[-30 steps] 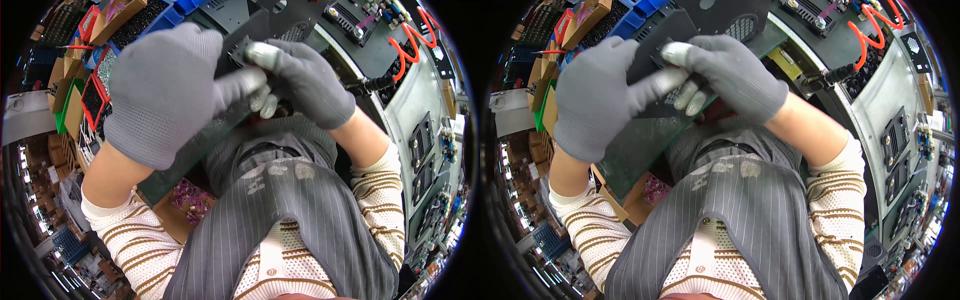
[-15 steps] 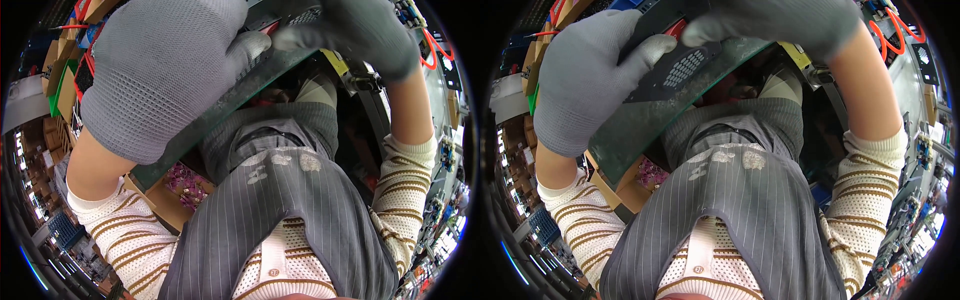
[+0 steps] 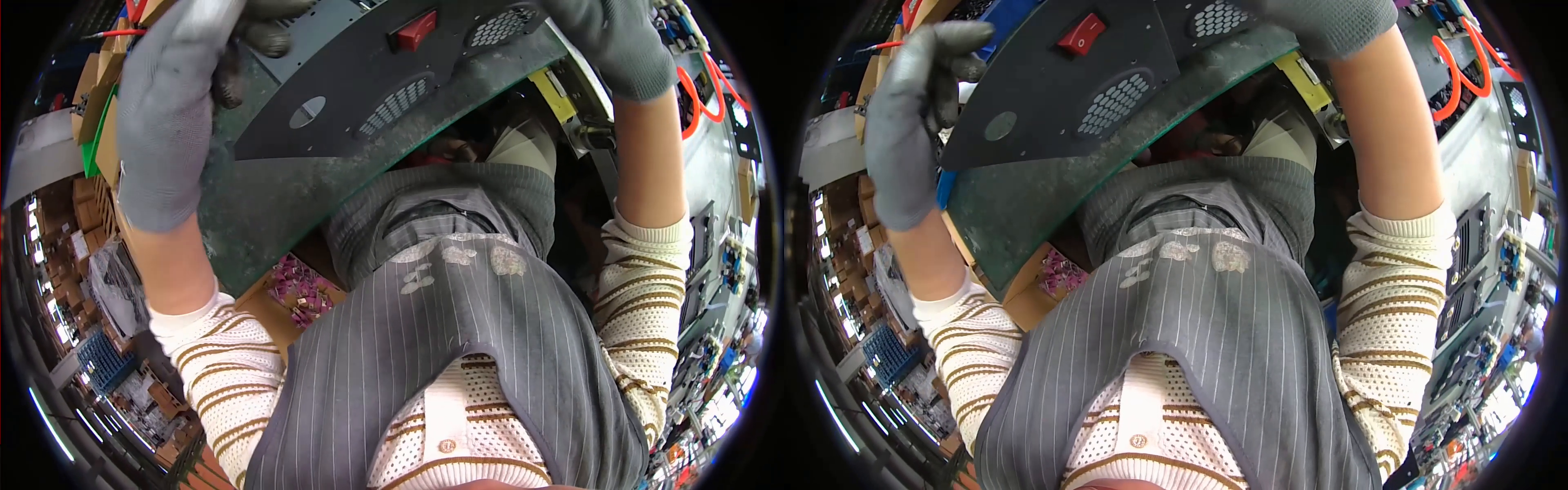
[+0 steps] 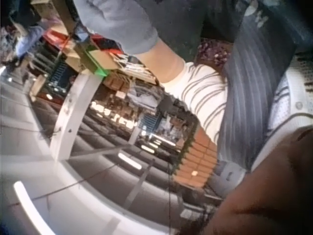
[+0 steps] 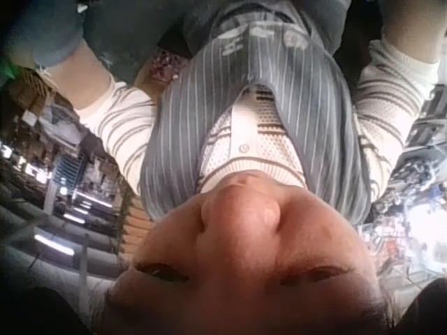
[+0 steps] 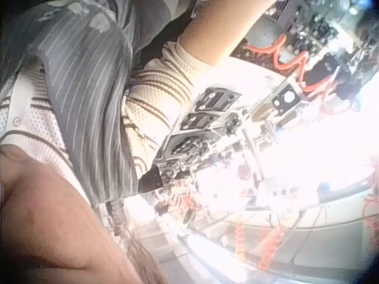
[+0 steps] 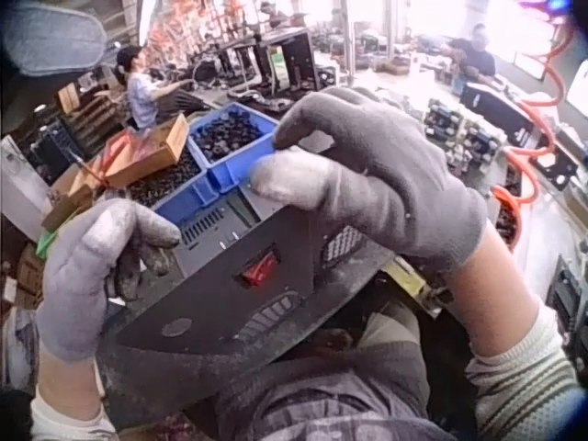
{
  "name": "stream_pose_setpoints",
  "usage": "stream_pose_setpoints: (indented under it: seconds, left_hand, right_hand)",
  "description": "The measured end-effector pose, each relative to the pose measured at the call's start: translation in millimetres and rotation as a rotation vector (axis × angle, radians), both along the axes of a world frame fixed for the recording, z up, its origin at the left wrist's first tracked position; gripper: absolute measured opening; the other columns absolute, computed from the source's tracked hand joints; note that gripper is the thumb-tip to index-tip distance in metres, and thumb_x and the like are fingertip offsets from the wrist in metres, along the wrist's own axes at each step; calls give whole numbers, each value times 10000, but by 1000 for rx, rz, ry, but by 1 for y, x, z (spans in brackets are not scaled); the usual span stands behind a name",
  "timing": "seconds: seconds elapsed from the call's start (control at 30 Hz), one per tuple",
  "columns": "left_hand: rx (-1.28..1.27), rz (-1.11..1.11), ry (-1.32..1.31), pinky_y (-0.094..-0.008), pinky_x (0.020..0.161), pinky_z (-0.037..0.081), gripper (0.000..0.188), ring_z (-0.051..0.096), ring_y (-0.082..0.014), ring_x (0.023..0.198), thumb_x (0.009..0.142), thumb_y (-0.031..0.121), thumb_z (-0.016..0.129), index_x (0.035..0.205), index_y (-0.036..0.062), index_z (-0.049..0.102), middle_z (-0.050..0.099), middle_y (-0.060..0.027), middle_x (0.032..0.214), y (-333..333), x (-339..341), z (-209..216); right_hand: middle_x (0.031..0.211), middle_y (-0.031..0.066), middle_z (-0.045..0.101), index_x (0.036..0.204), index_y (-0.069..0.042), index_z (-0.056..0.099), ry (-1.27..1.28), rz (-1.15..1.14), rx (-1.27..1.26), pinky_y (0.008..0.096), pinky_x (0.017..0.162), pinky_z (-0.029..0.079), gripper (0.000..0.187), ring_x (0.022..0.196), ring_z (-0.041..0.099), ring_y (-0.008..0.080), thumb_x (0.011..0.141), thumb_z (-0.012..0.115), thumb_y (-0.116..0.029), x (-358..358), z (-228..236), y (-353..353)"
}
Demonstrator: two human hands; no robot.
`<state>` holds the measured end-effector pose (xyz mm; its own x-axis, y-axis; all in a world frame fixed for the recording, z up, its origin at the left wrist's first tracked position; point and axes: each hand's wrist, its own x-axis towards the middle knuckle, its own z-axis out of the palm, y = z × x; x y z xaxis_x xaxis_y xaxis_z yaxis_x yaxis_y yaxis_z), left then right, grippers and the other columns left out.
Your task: Assembling the metal housing of an electronic device, installing internal components and grommets, and securing them with an electric screwdriver.
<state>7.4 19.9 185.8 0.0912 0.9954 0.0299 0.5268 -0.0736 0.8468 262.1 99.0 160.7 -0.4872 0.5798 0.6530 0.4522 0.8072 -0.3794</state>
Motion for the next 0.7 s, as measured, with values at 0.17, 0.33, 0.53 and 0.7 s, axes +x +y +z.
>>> stream_pose_setpoints:
  seconds: [0.17,0.33,0.53,0.7]
  left_hand:
    - [457,-314,376,-263,745,486,279,607,-143,795,839,154,638,1091,41,597,631,-85,992,-28,-30,-120]
    - [148,-49,202,-382,693,478,228,594,-280,744,835,192,667,963,28,575,606,-120,840,-80,3,-194]
    - [290,-3,213,-451,755,445,225,540,-381,860,854,149,537,1032,17,499,526,-203,948,-52,47,-212]
    - [292,141,201,-403,878,453,329,539,-316,978,735,35,530,1064,40,516,530,-164,1030,-36,-2,-175]
  right_hand:
    - [604,135,524,675,10,602,52,-7,12,361,665,403,410,656,526,277,883,551,-339,15,-18,23]
    - [541,118,452,541,0,481,90,-94,201,358,668,368,419,591,461,266,883,533,-238,4,-25,29]
    - [821,88,675,906,65,668,507,-21,-54,319,841,471,285,785,621,155,958,509,-167,50,-72,80]
    - [999,148,675,1032,66,641,411,-172,232,365,951,444,282,985,625,249,959,447,-125,22,-56,40]
